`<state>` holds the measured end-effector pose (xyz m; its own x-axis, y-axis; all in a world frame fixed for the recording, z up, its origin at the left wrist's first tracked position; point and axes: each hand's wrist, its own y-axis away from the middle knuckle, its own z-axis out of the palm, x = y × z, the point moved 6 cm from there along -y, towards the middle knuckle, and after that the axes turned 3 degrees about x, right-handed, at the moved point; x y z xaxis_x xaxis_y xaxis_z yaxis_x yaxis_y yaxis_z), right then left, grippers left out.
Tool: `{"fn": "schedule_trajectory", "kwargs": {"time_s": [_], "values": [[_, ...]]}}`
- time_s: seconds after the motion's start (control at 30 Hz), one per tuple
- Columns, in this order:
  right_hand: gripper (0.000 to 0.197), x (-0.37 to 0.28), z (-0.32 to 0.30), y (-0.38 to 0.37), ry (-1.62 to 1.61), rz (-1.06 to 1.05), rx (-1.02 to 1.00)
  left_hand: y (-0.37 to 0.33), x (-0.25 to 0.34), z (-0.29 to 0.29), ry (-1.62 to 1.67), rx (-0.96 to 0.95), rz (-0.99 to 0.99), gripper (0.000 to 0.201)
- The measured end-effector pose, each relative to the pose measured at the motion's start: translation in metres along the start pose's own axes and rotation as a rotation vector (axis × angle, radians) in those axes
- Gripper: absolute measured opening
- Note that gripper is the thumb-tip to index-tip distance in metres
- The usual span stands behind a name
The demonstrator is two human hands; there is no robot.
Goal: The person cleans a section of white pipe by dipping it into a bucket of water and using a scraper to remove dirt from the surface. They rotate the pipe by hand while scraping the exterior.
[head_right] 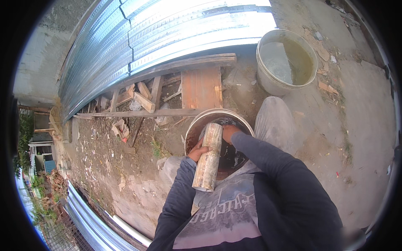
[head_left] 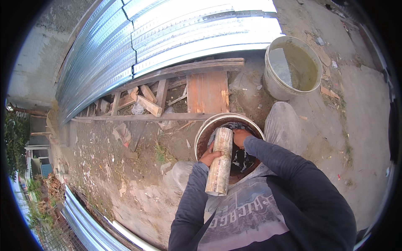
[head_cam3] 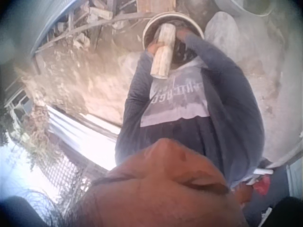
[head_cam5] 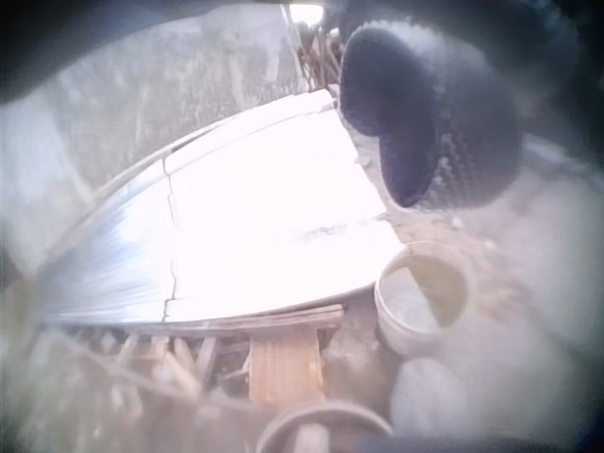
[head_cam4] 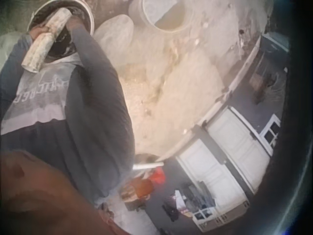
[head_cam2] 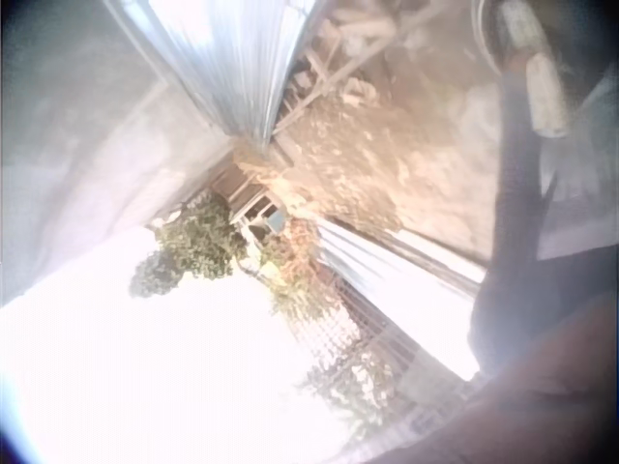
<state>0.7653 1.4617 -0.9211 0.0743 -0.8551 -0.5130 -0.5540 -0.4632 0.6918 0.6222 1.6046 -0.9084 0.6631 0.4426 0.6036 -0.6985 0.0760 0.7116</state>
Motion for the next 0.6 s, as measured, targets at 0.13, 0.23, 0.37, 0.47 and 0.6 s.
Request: {"fn": "schedule_trajectory", "kwargs": {"time_s": [0.13, 0.23, 0.37, 0.47, 0.6], "values": [[0.044, 0.030, 0.037, -0.025, -0.825, 0.305, -0.031, -0.008, 0.004, -0.028, -0.168, 0.003, 0.104, 0.092], [0.059, 0.032, 0.051, -0.019, -0.954, 0.287, -0.123, -0.024, 0.005, -0.021, -0.081, -0.044, 0.001, 0.086], [0.071, 0.017, 0.044, 0.007, -0.986, 0.232, -0.013, -0.064, 0.023, -0.008, -0.233, 0.226, -0.168, 0.074], [0.072, 0.023, 0.053, 0.002, -0.988, 0.206, -0.039, -0.100, 0.013, -0.022, -0.304, 0.296, -0.162, 0.069], [0.084, 0.037, 0.041, 0.024, -0.747, 0.272, -0.020, -0.140, -0.042, -0.016, 0.124, 0.104, -0.145, 0.051]]}}
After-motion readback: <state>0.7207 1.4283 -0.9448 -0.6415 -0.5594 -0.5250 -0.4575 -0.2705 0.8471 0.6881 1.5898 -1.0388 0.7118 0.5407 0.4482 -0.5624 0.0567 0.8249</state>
